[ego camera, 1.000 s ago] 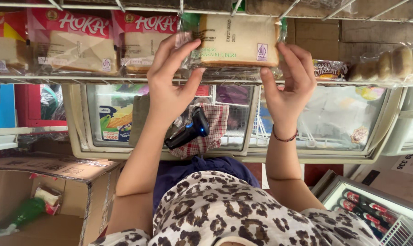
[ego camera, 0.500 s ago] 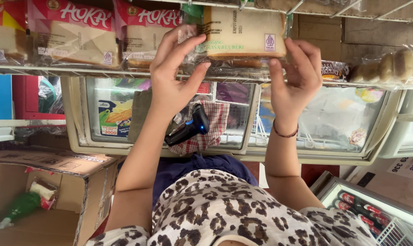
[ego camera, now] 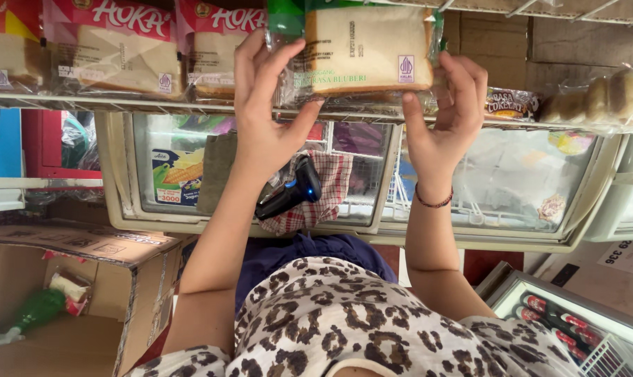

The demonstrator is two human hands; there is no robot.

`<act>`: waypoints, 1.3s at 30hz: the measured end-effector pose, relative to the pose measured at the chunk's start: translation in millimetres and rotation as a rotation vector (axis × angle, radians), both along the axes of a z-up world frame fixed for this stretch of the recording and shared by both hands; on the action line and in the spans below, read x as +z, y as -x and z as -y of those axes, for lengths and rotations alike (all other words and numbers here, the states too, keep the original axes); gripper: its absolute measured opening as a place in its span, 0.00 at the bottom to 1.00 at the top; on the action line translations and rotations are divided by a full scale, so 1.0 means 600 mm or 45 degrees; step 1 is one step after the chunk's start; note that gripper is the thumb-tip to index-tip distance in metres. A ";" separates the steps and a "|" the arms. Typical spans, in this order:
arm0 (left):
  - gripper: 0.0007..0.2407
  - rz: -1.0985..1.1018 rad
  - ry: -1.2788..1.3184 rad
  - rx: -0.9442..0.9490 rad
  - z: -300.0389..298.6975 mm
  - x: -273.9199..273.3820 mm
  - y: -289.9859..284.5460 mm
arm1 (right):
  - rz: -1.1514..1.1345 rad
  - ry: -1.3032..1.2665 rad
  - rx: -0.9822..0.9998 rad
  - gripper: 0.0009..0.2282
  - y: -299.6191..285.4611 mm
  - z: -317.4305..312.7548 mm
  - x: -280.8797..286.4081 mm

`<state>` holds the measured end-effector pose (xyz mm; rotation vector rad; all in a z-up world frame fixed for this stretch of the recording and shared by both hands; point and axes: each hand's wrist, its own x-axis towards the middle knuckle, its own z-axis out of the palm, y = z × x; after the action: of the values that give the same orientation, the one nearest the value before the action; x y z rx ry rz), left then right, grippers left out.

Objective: The person picks up several packaged sandwiches from a box one by one, wipes each package with a cloth, scans the barcode using a handheld scanner, and places the cleaned items onto a shelf above a cooler.

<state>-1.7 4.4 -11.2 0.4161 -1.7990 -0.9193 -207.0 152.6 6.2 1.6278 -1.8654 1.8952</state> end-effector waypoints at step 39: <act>0.29 -0.005 -0.205 -0.345 -0.083 0.047 -0.006 | 1.274 0.163 0.562 0.33 -0.006 -0.061 -0.003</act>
<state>1.8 54.1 16.8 0.2740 -1.8118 -1.2581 -203.6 189.1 4.6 1.1782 -1.5495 3.3792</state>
